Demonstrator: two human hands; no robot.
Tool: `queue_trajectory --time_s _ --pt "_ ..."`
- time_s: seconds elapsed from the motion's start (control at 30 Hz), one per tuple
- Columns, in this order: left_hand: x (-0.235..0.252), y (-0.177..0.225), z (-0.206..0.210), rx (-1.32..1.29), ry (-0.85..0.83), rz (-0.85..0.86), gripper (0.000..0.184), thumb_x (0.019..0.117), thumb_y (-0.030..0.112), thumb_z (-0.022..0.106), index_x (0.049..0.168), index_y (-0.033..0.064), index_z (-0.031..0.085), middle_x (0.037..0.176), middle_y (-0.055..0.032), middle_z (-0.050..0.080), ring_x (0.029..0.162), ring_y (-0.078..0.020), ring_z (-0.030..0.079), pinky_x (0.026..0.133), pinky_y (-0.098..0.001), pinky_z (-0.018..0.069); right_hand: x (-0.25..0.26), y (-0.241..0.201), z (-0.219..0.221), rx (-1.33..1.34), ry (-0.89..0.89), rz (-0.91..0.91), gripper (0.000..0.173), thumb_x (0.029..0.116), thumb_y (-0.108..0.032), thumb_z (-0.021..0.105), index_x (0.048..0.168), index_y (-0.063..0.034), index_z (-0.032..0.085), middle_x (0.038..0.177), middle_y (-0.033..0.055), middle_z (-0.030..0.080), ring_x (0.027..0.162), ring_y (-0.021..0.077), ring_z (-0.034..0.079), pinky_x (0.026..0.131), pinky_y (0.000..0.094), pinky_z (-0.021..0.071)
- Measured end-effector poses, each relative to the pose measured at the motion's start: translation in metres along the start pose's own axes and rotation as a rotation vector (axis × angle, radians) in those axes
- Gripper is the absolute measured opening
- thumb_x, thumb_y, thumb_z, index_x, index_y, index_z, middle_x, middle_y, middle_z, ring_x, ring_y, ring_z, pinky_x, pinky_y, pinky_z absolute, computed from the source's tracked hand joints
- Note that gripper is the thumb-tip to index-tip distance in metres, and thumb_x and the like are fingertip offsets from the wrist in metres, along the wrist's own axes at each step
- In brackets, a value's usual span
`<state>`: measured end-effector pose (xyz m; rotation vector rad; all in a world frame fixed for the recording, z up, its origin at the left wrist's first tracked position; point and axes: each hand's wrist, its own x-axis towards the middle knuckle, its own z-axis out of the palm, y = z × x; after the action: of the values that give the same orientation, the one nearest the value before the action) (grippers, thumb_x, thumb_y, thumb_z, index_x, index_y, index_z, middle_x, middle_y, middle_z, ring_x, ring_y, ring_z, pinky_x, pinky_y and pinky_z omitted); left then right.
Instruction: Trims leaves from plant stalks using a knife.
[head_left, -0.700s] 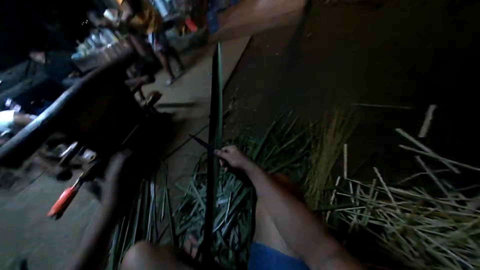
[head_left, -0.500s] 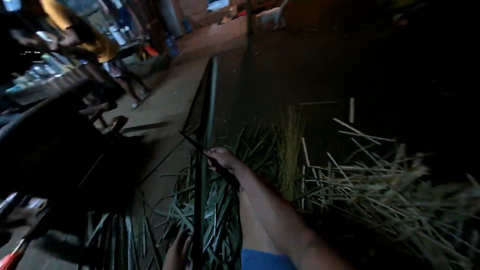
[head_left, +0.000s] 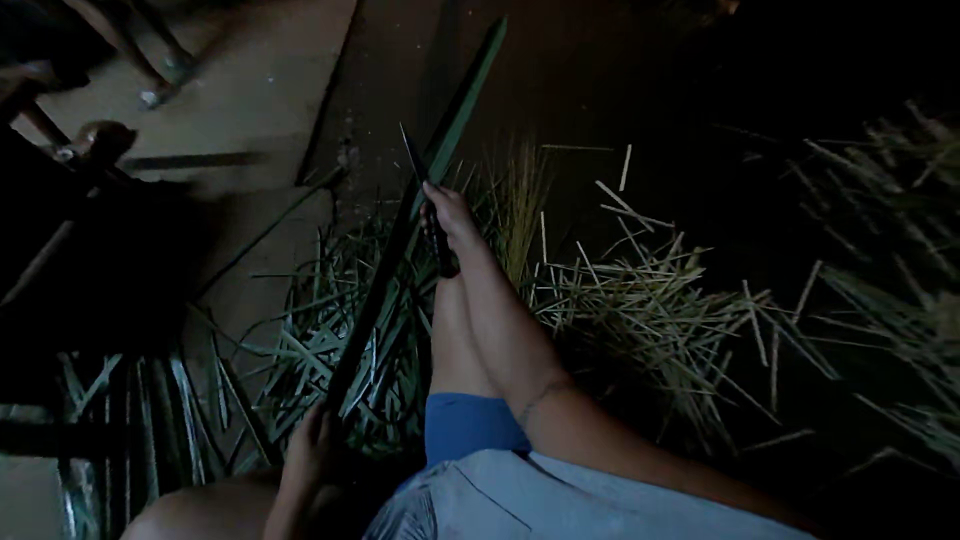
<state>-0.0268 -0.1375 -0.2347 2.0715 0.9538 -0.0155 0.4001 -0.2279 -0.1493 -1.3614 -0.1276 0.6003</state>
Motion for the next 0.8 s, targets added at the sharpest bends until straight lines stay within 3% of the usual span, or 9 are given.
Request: queue_trajectory --time_s 0.13,0.27,0.4,0.53,0.7,0.8 --pt "0.001 -0.002 -0.004 -0.05 -0.059 -0.107 0.038 0.1106 0.037 0.042 0.126 0.01 0.065 0.09 -0.0085 0.07 0.069 -0.0198 0.068 0.063 -0.0425 0.0606 0.003 0.0 -0.003 0.034 0.067 -0.037 0.041 0.1091 -0.039 0.051 0.127 -0.0043 0.061 0.074 0.0064 0.062 0.054 0.0142 0.059 0.049 0.0282 0.0537" --pt "-0.003 0.001 -0.005 0.04 -0.081 -0.103 0.035 0.1109 0.032 0.042 0.129 0.0089 0.062 0.095 -0.0094 0.067 0.078 -0.0198 0.065 0.073 -0.0445 0.0571 0.01 0.001 -0.011 0.125 0.235 -0.038 0.042 0.1099 -0.04 0.049 0.126 -0.0038 0.06 0.075 0.0069 0.062 0.054 0.0142 0.059 0.05 0.0281 0.0539" --pt "0.007 0.001 0.003 0.049 -0.059 -0.083 0.037 0.1117 0.033 0.04 0.127 0.0065 0.061 0.091 -0.0106 0.065 0.075 -0.0202 0.063 0.071 -0.0436 0.0557 0.006 0.003 0.005 0.086 0.206 -0.099 0.039 0.1104 -0.037 0.049 0.128 -0.0043 0.062 0.077 0.0092 0.063 0.055 0.0157 0.06 0.049 0.0295 0.0547" --pt "0.021 0.007 0.002 -0.1 -0.043 -0.154 0.04 0.1116 0.035 0.04 0.135 0.0073 0.057 0.091 -0.0109 0.063 0.072 -0.0195 0.061 0.066 -0.0414 0.0554 -0.011 0.011 0.034 -0.082 0.03 -0.071 0.041 0.1107 -0.037 0.048 0.128 -0.0031 0.061 0.079 0.0101 0.065 0.056 0.0163 0.061 0.052 0.0302 0.0556" --pt "0.044 0.013 -0.018 -0.262 0.058 -0.206 0.039 0.1121 0.034 0.039 0.131 0.0049 0.057 0.083 -0.0065 0.06 0.063 -0.0134 0.057 0.056 -0.032 0.0506 -0.051 0.036 0.08 -0.275 -0.335 0.065 0.037 0.1111 -0.036 0.045 0.128 -0.0069 0.058 0.083 0.0103 0.065 0.058 0.017 0.061 0.054 0.0312 0.0542" --pt "0.055 0.018 -0.028 -0.438 0.128 -0.187 0.038 0.1125 0.033 0.038 0.129 0.0035 0.057 0.075 -0.0048 0.059 0.057 -0.0118 0.055 0.051 -0.0285 0.0489 -0.065 0.058 0.105 -0.425 -0.576 0.177 0.039 0.1107 -0.031 0.047 0.143 -0.0096 0.051 0.09 0.0122 0.068 0.065 0.0185 0.064 0.059 0.0324 0.0564"
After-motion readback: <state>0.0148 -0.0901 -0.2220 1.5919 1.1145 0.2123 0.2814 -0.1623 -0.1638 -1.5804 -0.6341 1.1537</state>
